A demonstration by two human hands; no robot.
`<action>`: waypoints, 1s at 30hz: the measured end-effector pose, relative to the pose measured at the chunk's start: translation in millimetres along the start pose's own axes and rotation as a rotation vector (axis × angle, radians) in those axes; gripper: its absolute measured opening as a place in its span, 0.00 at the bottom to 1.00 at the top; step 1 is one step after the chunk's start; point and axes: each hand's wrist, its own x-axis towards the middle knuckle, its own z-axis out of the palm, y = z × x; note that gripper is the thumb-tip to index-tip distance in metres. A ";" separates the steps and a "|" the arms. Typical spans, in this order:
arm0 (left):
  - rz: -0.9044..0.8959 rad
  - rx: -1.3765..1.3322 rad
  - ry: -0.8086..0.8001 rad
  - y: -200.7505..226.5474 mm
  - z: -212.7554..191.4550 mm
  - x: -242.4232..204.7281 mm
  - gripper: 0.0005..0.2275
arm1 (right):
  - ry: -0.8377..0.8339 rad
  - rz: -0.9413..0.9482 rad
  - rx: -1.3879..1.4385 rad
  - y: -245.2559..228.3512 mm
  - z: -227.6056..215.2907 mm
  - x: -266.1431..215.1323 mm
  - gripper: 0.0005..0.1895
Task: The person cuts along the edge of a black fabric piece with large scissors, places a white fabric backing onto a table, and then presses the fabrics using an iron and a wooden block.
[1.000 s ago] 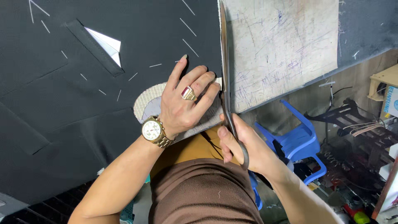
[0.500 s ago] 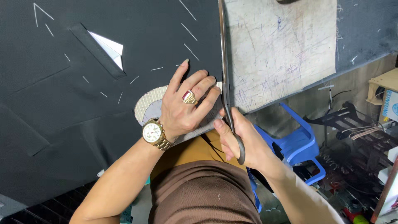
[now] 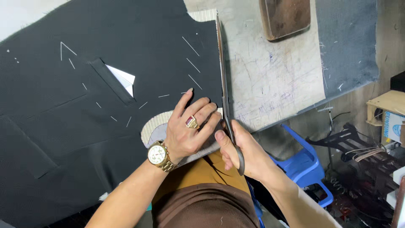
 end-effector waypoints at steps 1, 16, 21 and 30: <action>0.001 -0.001 0.002 -0.2 -0.1 -0.4 0.09 | 0.002 -0.001 -0.001 -1.2 0.5 0.0 0.26; 0.001 -0.004 0.002 0.4 -1.3 3.3 0.07 | -0.019 0.034 0.022 -7.9 -6.7 1.1 0.28; 0.004 0.005 0.023 0.5 -0.7 2.5 0.06 | -0.001 -0.029 -0.024 -17.0 -10.5 10.6 0.24; -0.001 -0.008 0.030 1.2 -0.9 3.3 0.06 | 0.019 -0.011 -0.022 -22.5 -3.5 14.0 0.24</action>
